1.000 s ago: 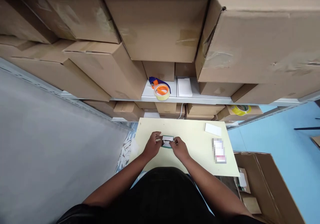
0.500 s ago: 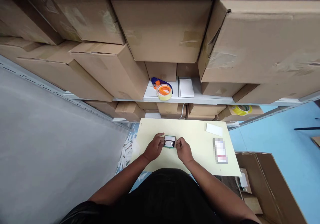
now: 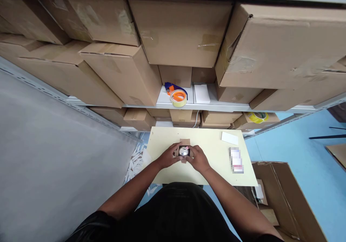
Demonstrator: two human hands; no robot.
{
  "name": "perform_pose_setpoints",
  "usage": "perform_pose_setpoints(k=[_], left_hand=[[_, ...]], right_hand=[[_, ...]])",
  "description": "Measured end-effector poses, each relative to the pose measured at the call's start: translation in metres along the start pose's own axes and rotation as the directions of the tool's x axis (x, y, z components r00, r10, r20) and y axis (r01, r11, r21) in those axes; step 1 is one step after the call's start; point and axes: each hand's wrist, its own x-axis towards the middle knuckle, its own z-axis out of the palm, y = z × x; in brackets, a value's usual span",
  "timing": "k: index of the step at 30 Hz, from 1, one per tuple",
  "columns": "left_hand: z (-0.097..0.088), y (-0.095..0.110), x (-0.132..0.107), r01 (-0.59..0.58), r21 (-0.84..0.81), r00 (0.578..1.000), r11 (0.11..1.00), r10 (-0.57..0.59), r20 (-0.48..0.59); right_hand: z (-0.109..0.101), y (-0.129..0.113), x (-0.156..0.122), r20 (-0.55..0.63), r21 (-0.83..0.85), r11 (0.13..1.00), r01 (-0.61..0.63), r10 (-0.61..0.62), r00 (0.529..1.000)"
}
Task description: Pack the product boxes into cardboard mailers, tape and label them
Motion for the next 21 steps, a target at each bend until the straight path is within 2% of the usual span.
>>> perform_pose_setpoints(k=[4, 8, 11, 15, 21], left_hand=[[-0.004, -0.004, 0.0, 0.007, -0.016, 0.999, 1.0, -0.006, 0.036], [0.002, -0.003, 0.003, 0.024, -0.025, 1.0, 0.999, -0.025, -0.011], [0.007, -0.003, 0.003, 0.01, -0.054, 1.0, 0.998, -0.012, -0.028], [0.008, -0.005, 0.0, -0.033, -0.063, 0.999, 0.997, 0.032, -0.017], [0.006, -0.006, -0.001, -0.032, -0.039, 0.999, 0.999, 0.031, -0.043]], right_hand=[[-0.012, -0.023, 0.013, 0.1, -0.299, 0.952, 0.059, -0.03, 0.995], [-0.007, -0.051, 0.026, 0.081, -0.526, 0.85, -0.026, 0.081, 0.993], [-0.001, -0.064, 0.032, 0.057, -0.599, 0.798, -0.069, 0.128, 0.99], [0.002, -0.07, 0.04, 0.077, -0.652, 0.757, -0.052, 0.134, 0.988], [0.007, -0.074, 0.041, 0.092, -0.657, 0.753, -0.024, 0.112, 0.989]])
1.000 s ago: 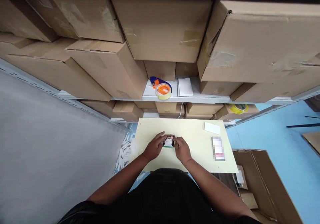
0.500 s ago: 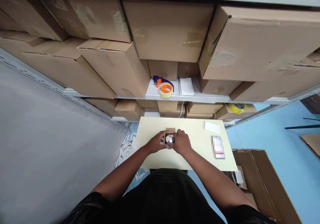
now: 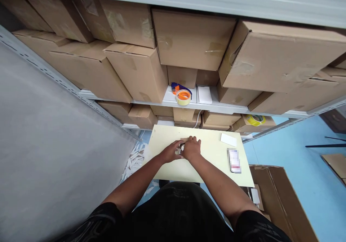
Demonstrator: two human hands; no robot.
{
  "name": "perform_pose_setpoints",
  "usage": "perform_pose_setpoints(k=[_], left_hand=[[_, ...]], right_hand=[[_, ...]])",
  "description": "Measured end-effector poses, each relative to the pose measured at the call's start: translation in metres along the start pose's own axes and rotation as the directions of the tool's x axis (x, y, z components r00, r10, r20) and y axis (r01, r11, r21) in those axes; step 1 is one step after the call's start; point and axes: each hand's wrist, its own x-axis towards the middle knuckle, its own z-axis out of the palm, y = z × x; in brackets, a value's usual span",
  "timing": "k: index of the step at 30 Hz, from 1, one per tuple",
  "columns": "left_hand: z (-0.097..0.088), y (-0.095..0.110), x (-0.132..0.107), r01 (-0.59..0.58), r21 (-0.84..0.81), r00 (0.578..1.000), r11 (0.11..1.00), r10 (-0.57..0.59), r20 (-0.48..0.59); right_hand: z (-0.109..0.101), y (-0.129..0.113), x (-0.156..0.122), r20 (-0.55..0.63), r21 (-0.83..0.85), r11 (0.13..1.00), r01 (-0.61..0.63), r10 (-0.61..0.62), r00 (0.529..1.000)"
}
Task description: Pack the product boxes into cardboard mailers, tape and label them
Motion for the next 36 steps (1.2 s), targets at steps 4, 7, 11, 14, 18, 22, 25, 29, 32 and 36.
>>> perform_pose_setpoints(k=[4, 7, 11, 14, 18, 22, 25, 29, 32, 36], left_hand=[[0.003, 0.005, -0.001, -0.015, 0.005, 0.999, 1.0, 0.016, -0.042], [0.005, 0.008, -0.001, -0.006, 0.022, 0.997, 1.0, 0.008, -0.071], [0.008, 0.011, -0.002, 0.047, 0.023, 0.997, 0.999, -0.045, -0.063], [0.008, 0.022, -0.007, 0.084, 0.032, 0.994, 0.996, -0.081, -0.077], [0.006, 0.059, -0.019, 0.058, -0.004, 0.974, 0.998, -0.057, -0.218], [0.009, 0.115, -0.021, -0.025, -0.093, 0.916, 0.995, -0.014, -0.401], [0.017, 0.149, -0.015, -0.077, -0.289, 0.894, 0.954, -0.062, -0.443], [0.028, 0.172, -0.016, -0.165, -0.648, 0.943, 0.744, -0.075, -0.326], [0.038, 0.181, -0.021, -0.134, -0.844, 0.976, 0.519, -0.078, -0.202], [0.053, 0.191, -0.02, -0.081, -0.946, 0.995, 0.313, -0.034, -0.097]], right_hand=[[-0.009, 0.0, -0.015, -0.101, 0.041, 0.999, 0.02, -0.016, 0.995], [-0.038, 0.004, -0.027, -0.196, 0.052, 0.997, 0.05, -0.038, 0.98], [-0.105, 0.019, -0.038, -0.28, 0.099, 0.99, 0.1, -0.068, 0.957], [-0.156, 0.035, -0.043, -0.351, 0.198, 0.974, 0.107, -0.032, 0.936], [-0.203, 0.053, -0.043, -0.35, 0.353, 0.922, 0.157, -0.026, 0.937], [-0.223, 0.059, -0.034, -0.327, 0.472, 0.86, 0.195, -0.035, 0.944], [-0.224, 0.064, -0.024, -0.327, 0.534, 0.826, 0.18, 0.006, 0.945], [-0.206, 0.074, -0.02, -0.263, 0.808, 0.542, 0.23, -0.017, 0.965], [-0.183, 0.078, -0.03, -0.186, 0.983, -0.031, 0.183, -0.132, 0.974], [-0.156, 0.075, -0.049, -0.193, 0.916, -0.396, 0.061, -0.303, 0.933]])
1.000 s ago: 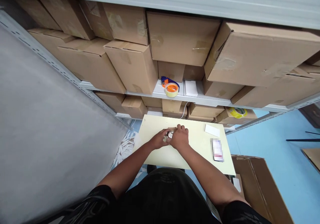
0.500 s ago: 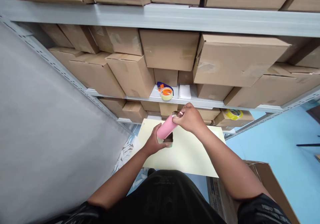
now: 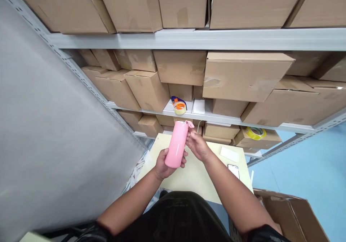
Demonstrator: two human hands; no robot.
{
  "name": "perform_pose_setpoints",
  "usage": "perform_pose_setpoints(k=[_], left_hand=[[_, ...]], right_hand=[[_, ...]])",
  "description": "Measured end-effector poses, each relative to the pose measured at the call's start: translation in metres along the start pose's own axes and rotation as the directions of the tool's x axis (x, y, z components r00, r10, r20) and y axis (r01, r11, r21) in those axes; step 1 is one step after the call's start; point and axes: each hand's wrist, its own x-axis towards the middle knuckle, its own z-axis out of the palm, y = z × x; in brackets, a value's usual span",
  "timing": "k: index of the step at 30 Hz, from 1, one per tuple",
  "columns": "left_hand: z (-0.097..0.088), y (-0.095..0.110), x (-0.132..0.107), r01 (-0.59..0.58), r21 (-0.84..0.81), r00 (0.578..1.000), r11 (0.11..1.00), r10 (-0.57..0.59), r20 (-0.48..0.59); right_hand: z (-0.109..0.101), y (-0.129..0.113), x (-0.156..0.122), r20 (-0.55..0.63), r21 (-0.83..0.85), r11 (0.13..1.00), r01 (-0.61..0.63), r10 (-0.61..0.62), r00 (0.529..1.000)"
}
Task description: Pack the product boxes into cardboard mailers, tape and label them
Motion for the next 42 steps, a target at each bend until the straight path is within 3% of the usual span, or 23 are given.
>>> perform_pose_setpoints(k=[3, 5, 8, 11, 13, 17, 20, 24, 26, 31, 34, 39, 42], left_hand=[[0.008, -0.008, 0.003, 0.084, -0.065, 0.995, 0.994, -0.081, 0.051], [0.013, -0.012, 0.002, 0.106, -0.045, 0.994, 0.993, -0.105, 0.021], [0.018, -0.015, -0.003, -0.027, 0.069, 0.989, 0.997, 0.037, -0.144], [0.018, -0.012, -0.012, -0.132, 0.202, 0.949, 0.97, 0.183, -0.256], [0.014, -0.008, -0.018, -0.126, 0.209, 0.956, 0.97, 0.175, -0.235], [-0.001, 0.005, -0.026, -0.026, 0.102, 0.993, 0.994, 0.037, -0.11], [-0.009, 0.019, -0.031, 0.027, 0.117, 0.998, 0.993, -0.02, -0.061], [-0.02, 0.041, -0.04, -0.109, 0.273, 0.99, 0.956, 0.128, -0.055], [-0.028, 0.051, -0.045, -0.125, 0.305, 0.988, 0.944, 0.147, -0.051], [-0.057, 0.064, -0.054, 0.014, 0.184, 0.998, 0.983, -0.024, 0.052], [-0.067, 0.07, -0.056, 0.101, 0.152, 0.99, 0.983, -0.114, 0.079], [-0.067, 0.083, -0.058, -0.09, 0.228, 0.996, 0.969, 0.088, 0.021], [-0.071, 0.089, -0.058, -0.076, 0.208, 0.996, 0.975, 0.065, 0.057]], right_hand=[[0.0, 0.008, -0.005, 0.043, -0.019, 0.997, -0.079, 0.079, 0.996], [0.0, 0.01, -0.002, 0.004, -0.054, 0.996, -0.071, 0.071, 0.997], [0.0, 0.013, 0.006, -0.097, -0.125, 0.99, 0.06, -0.073, 0.993], [0.004, 0.019, 0.008, -0.167, -0.208, 0.971, 0.119, -0.155, 0.974], [0.009, 0.021, 0.005, -0.145, -0.177, 0.982, 0.067, -0.094, 0.985], [0.021, 0.02, 0.003, -0.039, -0.011, 0.998, -0.055, 0.054, 0.998], [0.036, 0.021, 0.008, -0.124, -0.013, 1.0, -0.023, 0.021, 0.992], [0.064, 0.03, 0.017, -0.251, -0.182, 0.981, 0.072, -0.117, 0.961], [0.078, 0.035, 0.017, -0.267, -0.233, 0.969, 0.08, -0.143, 0.953], [0.102, 0.044, 0.013, -0.193, -0.152, 0.988, -0.029, -0.001, 0.981], [0.114, 0.051, 0.016, -0.27, -0.173, 0.985, 0.008, -0.055, 0.961], [0.128, 0.065, 0.022, -0.426, -0.366, 0.924, 0.111, -0.272, 0.863], [0.13, 0.066, 0.018, -0.381, -0.312, 0.947, 0.072, -0.194, 0.904]])
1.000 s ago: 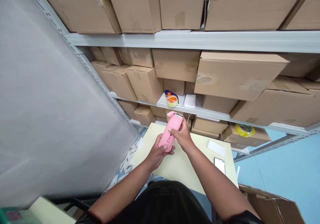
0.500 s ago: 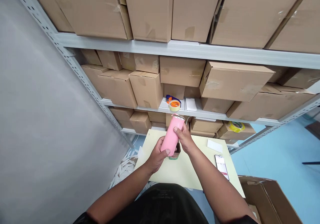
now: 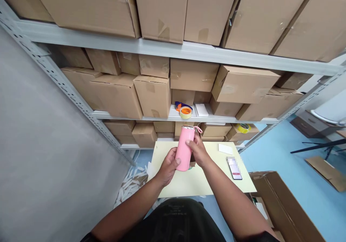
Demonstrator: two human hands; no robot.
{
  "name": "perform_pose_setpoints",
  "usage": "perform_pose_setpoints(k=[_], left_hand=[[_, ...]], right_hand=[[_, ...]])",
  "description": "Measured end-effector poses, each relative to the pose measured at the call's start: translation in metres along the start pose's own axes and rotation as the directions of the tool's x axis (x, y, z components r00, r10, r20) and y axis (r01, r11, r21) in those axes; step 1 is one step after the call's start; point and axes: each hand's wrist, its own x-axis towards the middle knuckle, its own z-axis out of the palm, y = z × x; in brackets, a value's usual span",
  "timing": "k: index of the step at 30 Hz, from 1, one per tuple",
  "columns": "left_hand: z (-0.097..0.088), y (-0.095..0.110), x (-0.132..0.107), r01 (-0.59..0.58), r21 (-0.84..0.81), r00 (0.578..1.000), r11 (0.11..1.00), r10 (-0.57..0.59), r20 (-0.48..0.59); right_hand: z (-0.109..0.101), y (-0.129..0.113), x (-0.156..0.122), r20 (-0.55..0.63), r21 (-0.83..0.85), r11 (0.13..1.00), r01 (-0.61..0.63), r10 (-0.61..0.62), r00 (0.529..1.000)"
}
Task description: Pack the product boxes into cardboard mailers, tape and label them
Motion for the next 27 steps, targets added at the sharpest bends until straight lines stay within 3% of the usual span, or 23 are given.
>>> perform_pose_setpoints(k=[3, 6, 9, 11, 15, 21, 27], left_hand=[[-0.005, -0.003, -0.002, 0.079, -0.035, 0.996, 0.996, -0.078, 0.04], [-0.002, -0.008, -0.003, 0.101, -0.008, 0.995, 0.995, -0.101, 0.021], [0.005, -0.011, -0.002, 0.029, 0.053, 1.0, 0.998, -0.028, -0.008], [0.01, -0.012, 0.0, -0.001, 0.087, 0.999, 0.996, 0.005, -0.046], [0.013, -0.016, 0.006, 0.027, 0.132, 0.999, 0.991, -0.02, -0.05], [0.012, -0.037, 0.015, -0.008, 0.233, 0.997, 0.972, 0.025, -0.069], [0.017, -0.052, 0.018, 0.039, 0.252, 0.999, 0.967, -0.041, 0.005]], right_hand=[[-0.004, -0.002, -0.004, 0.086, 0.068, 0.993, -0.098, 0.092, 0.992], [-0.004, 0.001, -0.004, -0.021, 0.037, 0.999, -0.033, 0.034, 0.999], [-0.003, 0.007, -0.002, -0.153, -0.064, 0.997, 0.05, -0.059, 0.986], [-0.007, 0.008, -0.001, -0.169, -0.092, 0.994, 0.056, -0.071, 0.983], [-0.022, -0.001, 0.003, -0.078, -0.015, 1.0, -0.001, 0.0, 0.997], [-0.04, -0.02, 0.019, -0.178, -0.108, 0.98, -0.167, 0.146, 0.973], [-0.064, -0.006, 0.03, -0.223, -0.12, 0.97, -0.213, 0.183, 0.957]])
